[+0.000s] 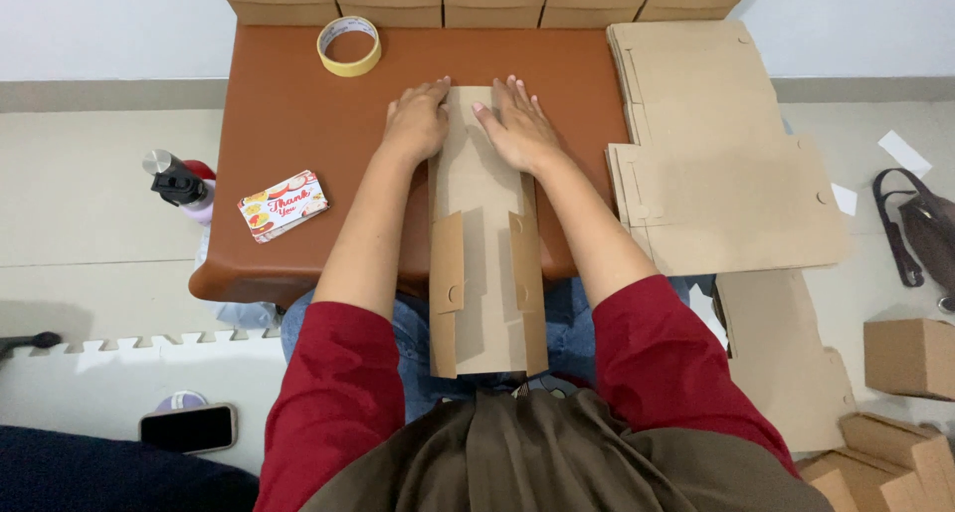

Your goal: Assembling a cardboard box from a flat template by folding along scored lines and tucking flaps.

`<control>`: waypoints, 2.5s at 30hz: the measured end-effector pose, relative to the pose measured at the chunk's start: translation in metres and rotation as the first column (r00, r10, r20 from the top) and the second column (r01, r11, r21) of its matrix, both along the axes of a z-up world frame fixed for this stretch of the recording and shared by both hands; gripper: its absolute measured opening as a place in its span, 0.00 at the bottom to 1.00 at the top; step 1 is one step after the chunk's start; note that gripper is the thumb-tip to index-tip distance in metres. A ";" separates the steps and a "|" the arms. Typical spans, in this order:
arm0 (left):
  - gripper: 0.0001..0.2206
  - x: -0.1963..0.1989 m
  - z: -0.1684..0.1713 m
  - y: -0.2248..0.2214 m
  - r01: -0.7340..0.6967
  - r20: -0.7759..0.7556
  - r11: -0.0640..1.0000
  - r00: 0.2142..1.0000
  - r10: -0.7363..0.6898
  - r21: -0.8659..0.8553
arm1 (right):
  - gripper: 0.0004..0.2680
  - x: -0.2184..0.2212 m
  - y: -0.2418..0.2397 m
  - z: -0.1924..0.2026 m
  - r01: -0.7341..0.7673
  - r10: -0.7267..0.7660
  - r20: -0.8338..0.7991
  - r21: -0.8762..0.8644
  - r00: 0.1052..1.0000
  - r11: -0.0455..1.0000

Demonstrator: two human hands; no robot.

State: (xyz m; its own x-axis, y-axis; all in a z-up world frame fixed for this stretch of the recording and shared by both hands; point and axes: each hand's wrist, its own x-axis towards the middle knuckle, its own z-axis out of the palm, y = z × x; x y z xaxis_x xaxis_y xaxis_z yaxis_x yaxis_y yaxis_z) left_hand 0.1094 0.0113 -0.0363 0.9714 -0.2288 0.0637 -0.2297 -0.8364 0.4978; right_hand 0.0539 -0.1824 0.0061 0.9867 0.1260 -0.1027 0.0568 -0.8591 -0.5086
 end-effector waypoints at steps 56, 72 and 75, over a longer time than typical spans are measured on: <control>0.06 -0.207 0.066 -0.024 0.297 0.600 0.942 0.786 -0.150 -0.154 | 0.03 -0.163 -0.057 0.049 -0.117 0.071 0.451 0.075 0.890 0.990; 0.05 -0.207 0.024 -0.042 0.296 0.829 0.931 0.560 0.012 -0.214 | 0.02 -0.149 -0.040 0.101 -0.448 0.424 0.395 -0.037 0.815 0.894; 0.05 -0.206 0.023 -0.040 0.290 0.823 0.932 0.568 0.015 -0.217 | 0.02 -0.147 -0.038 0.093 -0.417 0.391 0.400 -0.024 0.829 0.908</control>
State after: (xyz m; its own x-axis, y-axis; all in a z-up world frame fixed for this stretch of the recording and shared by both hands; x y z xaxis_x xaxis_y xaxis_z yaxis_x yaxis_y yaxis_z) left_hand -0.0970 -0.0291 -0.0133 0.4363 -0.1761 0.8824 -0.7565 -0.6028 0.2537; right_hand -0.0927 -0.2207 0.0992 0.8036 0.5156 0.2973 0.5950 -0.6836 -0.4227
